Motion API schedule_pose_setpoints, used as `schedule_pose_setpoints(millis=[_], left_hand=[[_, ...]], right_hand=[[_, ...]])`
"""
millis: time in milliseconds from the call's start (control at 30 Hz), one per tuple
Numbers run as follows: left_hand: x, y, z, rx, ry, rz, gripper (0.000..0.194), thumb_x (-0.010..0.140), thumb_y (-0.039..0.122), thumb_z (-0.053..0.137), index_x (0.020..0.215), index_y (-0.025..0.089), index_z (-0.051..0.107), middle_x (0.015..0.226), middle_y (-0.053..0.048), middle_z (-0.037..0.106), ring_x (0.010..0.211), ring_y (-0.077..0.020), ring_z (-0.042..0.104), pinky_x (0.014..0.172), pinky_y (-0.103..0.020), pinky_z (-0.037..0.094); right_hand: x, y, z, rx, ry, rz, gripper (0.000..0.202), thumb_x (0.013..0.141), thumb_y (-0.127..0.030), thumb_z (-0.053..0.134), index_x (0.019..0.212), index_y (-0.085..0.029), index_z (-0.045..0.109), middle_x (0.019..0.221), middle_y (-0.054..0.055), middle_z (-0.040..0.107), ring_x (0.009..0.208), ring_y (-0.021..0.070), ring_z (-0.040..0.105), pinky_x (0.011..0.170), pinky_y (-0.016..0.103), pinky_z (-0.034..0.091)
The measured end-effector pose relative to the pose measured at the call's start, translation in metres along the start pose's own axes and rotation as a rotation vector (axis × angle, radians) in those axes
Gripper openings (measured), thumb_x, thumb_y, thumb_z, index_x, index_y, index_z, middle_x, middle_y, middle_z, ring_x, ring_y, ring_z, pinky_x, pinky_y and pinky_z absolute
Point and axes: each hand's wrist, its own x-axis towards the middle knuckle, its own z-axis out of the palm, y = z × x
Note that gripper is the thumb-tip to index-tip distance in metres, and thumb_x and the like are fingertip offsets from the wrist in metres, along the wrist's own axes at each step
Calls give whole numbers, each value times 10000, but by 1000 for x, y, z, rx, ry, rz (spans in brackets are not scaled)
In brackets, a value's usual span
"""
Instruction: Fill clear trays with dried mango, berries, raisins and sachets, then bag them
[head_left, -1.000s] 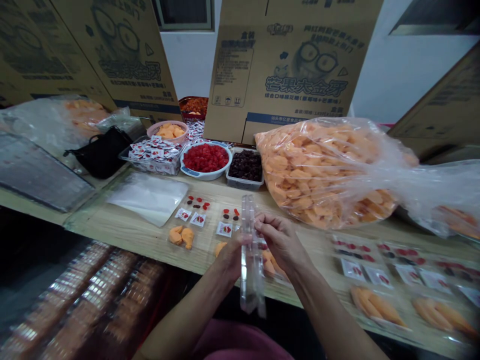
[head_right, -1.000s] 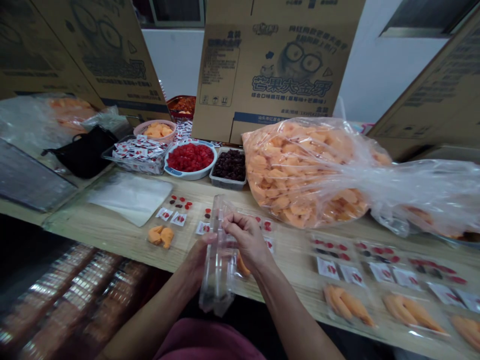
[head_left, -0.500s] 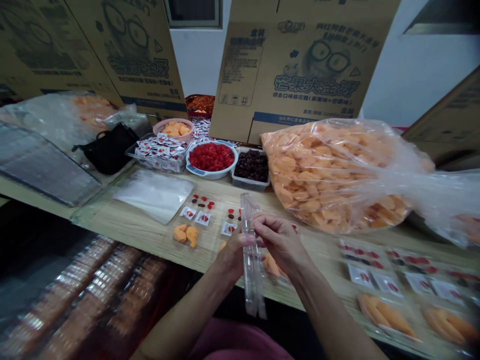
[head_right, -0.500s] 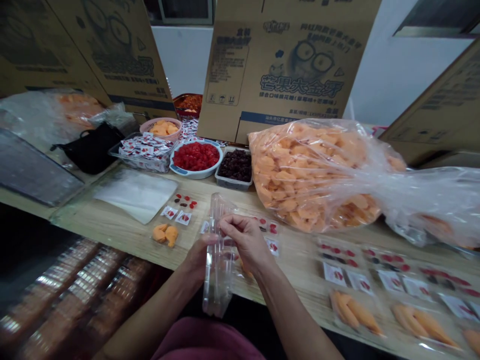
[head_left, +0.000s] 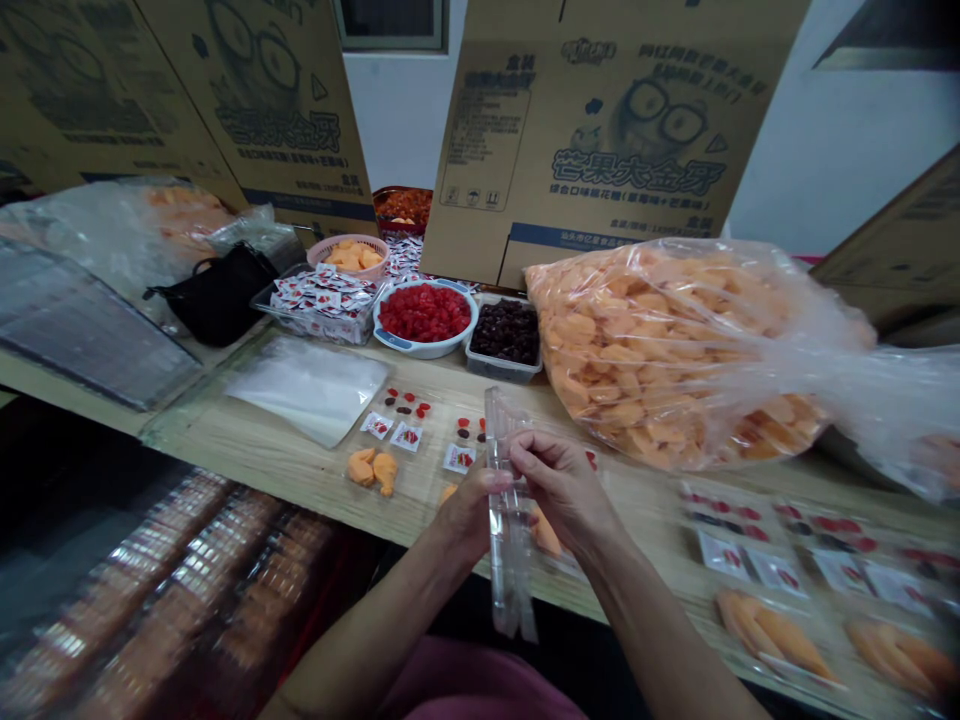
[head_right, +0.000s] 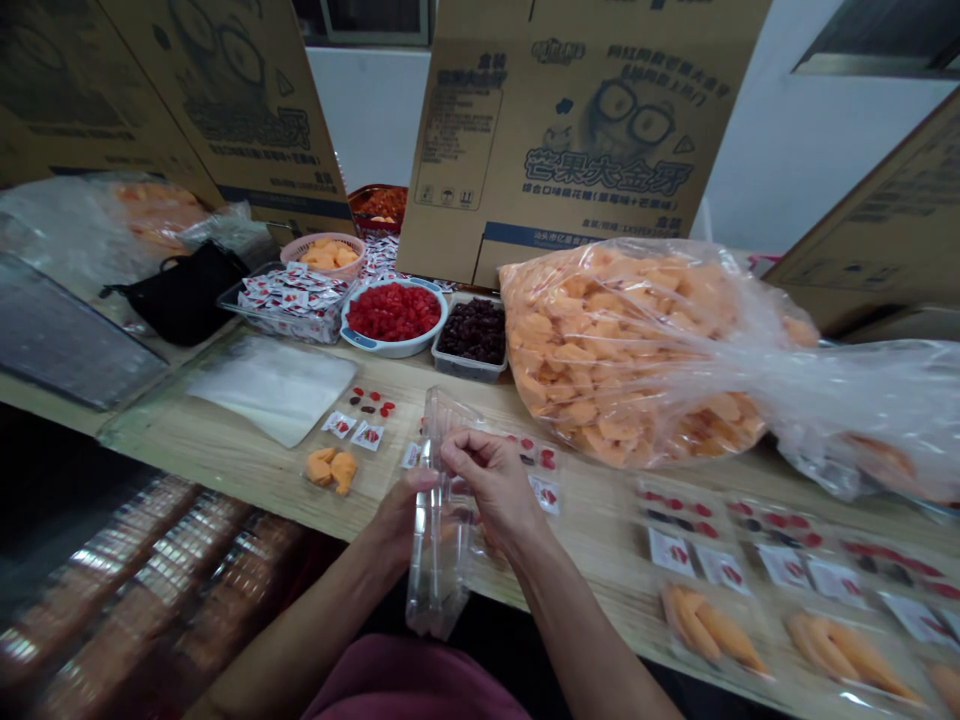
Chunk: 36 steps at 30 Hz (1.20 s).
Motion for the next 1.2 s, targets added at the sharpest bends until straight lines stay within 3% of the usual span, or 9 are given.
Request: schedule_pose_setpoints(millis=[267, 433, 633, 1067, 1200], left_hand=[[1, 1, 1, 3, -5, -3, 479, 530, 314, 725, 967, 153, 615, 874, -53, 609, 743, -176, 571, 633, -309, 482], [0, 0, 1, 7, -5, 46, 494, 540, 261, 715, 1015, 174, 606, 968, -64, 624, 860, -214, 589, 684, -315, 485], [-1, 0, 0, -57, 38, -16, 394, 519, 248, 682, 890, 140, 609, 823, -63, 634, 832, -237, 604, 759, -380, 484], [-6, 5, -3, -118, 25, -33, 359, 510, 270, 701, 825, 111, 634, 672, -26, 616, 587, -147, 560, 638, -313, 467], [-5, 13, 3, -154, -26, 29, 324, 513, 226, 680, 816, 118, 642, 703, -28, 639, 635, -149, 578, 659, -283, 455]], right_hand=[[1, 0, 0, -38, -5, -9, 293, 666, -420, 763, 662, -163, 623, 644, -11, 543, 575, 100, 449, 520, 206, 339], [2, -4, -1, -112, -51, -18, 240, 701, -373, 719, 664, -160, 614, 629, -19, 526, 551, 89, 416, 499, 202, 306], [3, -4, 6, -69, -17, -47, 191, 696, -309, 681, 623, -173, 569, 593, -36, 469, 544, 92, 381, 489, 204, 297], [9, -5, 13, -16, -20, -33, 159, 640, -283, 678, 578, -177, 575, 585, -20, 466, 535, 103, 359, 498, 228, 261], [10, -8, 17, 9, -8, -84, 154, 641, -271, 666, 566, -181, 566, 592, -20, 453, 528, 100, 339, 491, 229, 252]])
